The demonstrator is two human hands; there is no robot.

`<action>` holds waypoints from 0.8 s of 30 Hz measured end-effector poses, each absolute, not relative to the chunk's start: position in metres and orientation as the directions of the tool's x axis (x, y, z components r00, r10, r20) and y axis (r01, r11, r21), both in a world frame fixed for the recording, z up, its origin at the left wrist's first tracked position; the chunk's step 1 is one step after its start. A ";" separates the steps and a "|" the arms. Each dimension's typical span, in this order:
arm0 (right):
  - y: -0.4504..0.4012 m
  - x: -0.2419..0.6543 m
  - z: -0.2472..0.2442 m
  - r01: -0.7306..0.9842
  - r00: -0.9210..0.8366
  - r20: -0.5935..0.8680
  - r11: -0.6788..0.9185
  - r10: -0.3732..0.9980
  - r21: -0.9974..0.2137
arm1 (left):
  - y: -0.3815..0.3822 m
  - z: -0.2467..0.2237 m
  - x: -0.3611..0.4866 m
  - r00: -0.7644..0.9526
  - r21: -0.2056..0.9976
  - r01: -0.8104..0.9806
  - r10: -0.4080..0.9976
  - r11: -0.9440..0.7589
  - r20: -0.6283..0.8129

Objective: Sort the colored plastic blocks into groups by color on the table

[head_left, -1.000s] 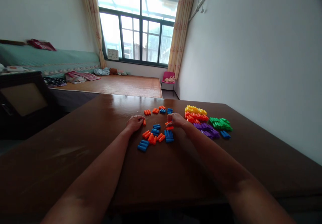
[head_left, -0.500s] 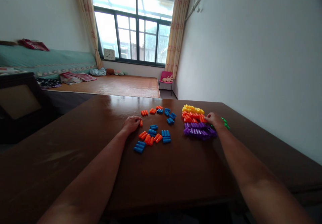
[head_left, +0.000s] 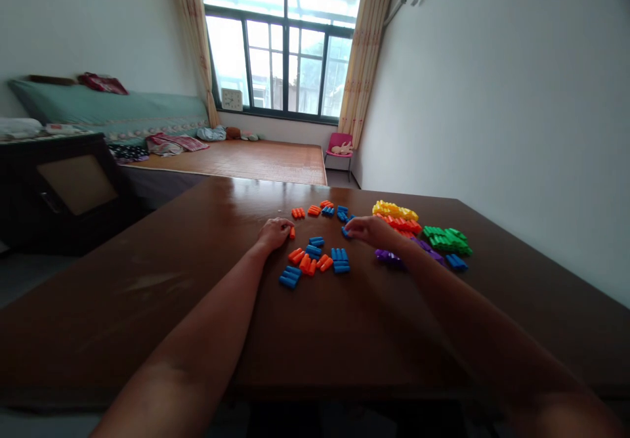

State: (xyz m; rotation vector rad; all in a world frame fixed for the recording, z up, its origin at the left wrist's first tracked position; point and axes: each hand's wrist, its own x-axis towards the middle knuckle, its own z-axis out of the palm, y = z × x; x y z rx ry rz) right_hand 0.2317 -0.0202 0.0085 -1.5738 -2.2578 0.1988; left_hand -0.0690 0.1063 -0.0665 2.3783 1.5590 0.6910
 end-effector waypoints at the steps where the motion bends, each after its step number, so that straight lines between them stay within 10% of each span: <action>1: -0.021 0.210 0.007 0.817 -0.437 0.183 0.474 0.880 -0.329 | 0.106 -0.066 -0.069 0.339 0.424 0.800 0.903 -0.425 0.264; 7: -0.028 0.156 -0.002 0.801 -0.575 -0.004 0.562 0.818 -0.205 | 0.103 -0.064 -0.068 0.341 0.430 0.797 0.904 -0.424 0.259; 14: -0.030 0.176 0.001 0.817 -0.463 0.105 0.469 0.880 -0.336 | 0.104 -0.064 -0.068 0.324 0.438 0.796 0.905 -0.418 0.274; 24: -0.063 0.348 0.010 0.821 0.482 0.248 -0.334 0.840 -0.463 | 0.112 -0.070 -0.069 0.324 0.397 0.817 0.902 -0.418 0.284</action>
